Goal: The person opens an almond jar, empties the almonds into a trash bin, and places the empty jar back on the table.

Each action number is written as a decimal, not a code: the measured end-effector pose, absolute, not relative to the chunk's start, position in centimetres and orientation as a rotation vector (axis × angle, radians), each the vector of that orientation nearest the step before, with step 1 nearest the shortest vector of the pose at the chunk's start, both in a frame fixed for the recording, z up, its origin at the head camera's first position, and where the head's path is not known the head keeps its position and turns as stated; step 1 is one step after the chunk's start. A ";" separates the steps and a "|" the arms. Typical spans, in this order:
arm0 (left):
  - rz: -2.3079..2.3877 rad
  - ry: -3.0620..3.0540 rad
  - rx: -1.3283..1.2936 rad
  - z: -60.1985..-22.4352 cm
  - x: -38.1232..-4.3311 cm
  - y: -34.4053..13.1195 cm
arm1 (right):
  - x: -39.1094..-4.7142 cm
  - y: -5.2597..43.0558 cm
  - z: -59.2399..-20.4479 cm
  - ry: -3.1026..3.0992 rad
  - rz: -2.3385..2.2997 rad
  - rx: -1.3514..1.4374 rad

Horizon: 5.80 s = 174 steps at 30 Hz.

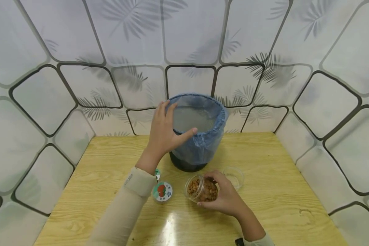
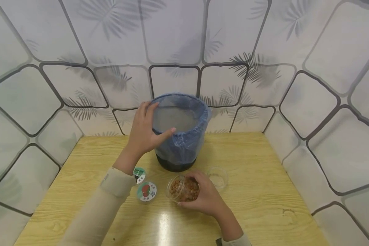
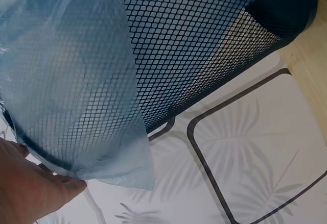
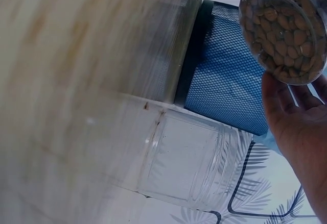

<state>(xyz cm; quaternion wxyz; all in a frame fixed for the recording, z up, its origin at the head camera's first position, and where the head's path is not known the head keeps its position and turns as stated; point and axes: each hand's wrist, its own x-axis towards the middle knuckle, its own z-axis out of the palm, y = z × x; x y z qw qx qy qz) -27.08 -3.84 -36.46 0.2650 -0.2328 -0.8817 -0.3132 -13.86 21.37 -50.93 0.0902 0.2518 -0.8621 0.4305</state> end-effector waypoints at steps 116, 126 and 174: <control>-0.429 -2.866 -0.720 -34.1 -28.5 -4.1 | -14.8 22.9 -43.6 -2.234 1.271 0.830; -0.449 -2.860 -0.721 -34.1 -28.3 -4.1 | -15.9 23.5 -42.3 -2.119 1.256 0.906; -0.424 -2.850 -0.722 -34.6 -28.7 -4.2 | -17.5 24.5 -38.2 -2.199 1.201 0.369</control>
